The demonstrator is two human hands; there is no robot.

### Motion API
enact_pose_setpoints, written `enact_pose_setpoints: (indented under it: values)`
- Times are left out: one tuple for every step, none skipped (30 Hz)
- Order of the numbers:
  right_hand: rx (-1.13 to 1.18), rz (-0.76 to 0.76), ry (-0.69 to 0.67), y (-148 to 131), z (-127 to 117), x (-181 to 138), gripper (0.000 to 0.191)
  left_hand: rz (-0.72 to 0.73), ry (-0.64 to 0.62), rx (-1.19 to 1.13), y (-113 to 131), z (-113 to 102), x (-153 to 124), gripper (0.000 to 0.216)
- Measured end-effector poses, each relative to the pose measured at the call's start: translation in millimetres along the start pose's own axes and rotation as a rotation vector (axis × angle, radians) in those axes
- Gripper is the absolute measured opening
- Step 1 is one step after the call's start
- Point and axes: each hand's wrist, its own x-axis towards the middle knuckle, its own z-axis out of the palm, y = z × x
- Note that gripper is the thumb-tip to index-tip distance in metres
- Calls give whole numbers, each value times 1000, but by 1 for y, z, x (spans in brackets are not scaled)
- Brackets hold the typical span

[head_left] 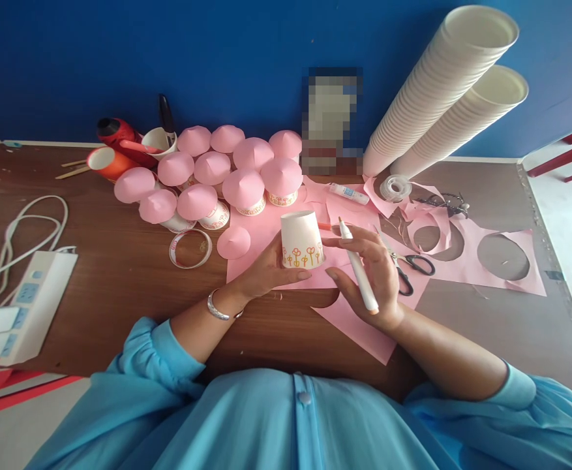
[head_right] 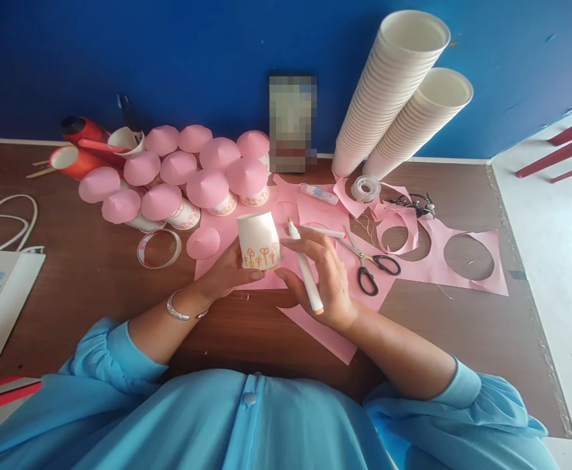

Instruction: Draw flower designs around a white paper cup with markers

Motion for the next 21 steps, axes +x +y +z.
enact_pose_setpoints:
  values:
    - [11,-15,11,0,-2,0,35,-3,17,10,-1,-2,-1,60]
    - [22,-26,15,0,-3,0,32,-5,34,18,-3,-3,-1,62]
    - [38,-33,12,0,-4,0,30,-11,49,24,-3,-4,-2,63]
    - [60,-34,6,-1,-4,0,30,-15,63,26,-4,-5,-2,63]
    - [87,-35,-1,-1,-5,-1,30,-17,72,26,-4,-5,-2,63]
    - [120,-35,-10,-2,-4,-1,28,-17,75,26,-4,-5,-2,61]
    - [151,-34,-20,-3,-4,-2,27,-15,77,24,-3,-5,-2,59]
    - [175,-36,-31,-4,-4,-2,25,-14,78,22,-2,-5,-2,56]
    - [184,-41,-43,-5,-4,-1,24,-12,81,22,-1,-5,-2,55]
    - [178,-52,-58,-6,-4,-1,24,-9,85,23,0,-4,-2,54]
    - [161,-66,-73,-7,-4,0,24,-11,88,26,0,-4,-1,54]
    - [138,-79,-87,-9,-4,2,24,-15,92,30,1,-4,-1,54]
    - [116,-93,-100,-10,-5,3,24,-19,98,38,2,-4,-1,55]
    - [99,-104,-109,-12,-5,5,24,-23,101,45,2,-3,-1,57]
    - [91,-115,-112,-13,-5,6,23,-25,103,49,2,-3,-1,60]
    - [92,-120,-112,-14,-5,7,23,-29,101,50,2,-4,-1,61]
    - [97,-121,-110,-15,-4,8,23,-31,99,50,2,-4,-1,62]
    - [103,-122,-108,-16,-4,8,22,-32,96,48,1,-4,-1,62]
    - [105,-120,-107,-16,-3,9,22,-30,91,47,1,-4,-1,62]
    - [104,-116,-108,-16,-3,9,22,-27,87,45,0,-4,-1,62]
    - [99,-115,-113,-16,-3,9,22,-22,84,45,0,-4,-1,62]
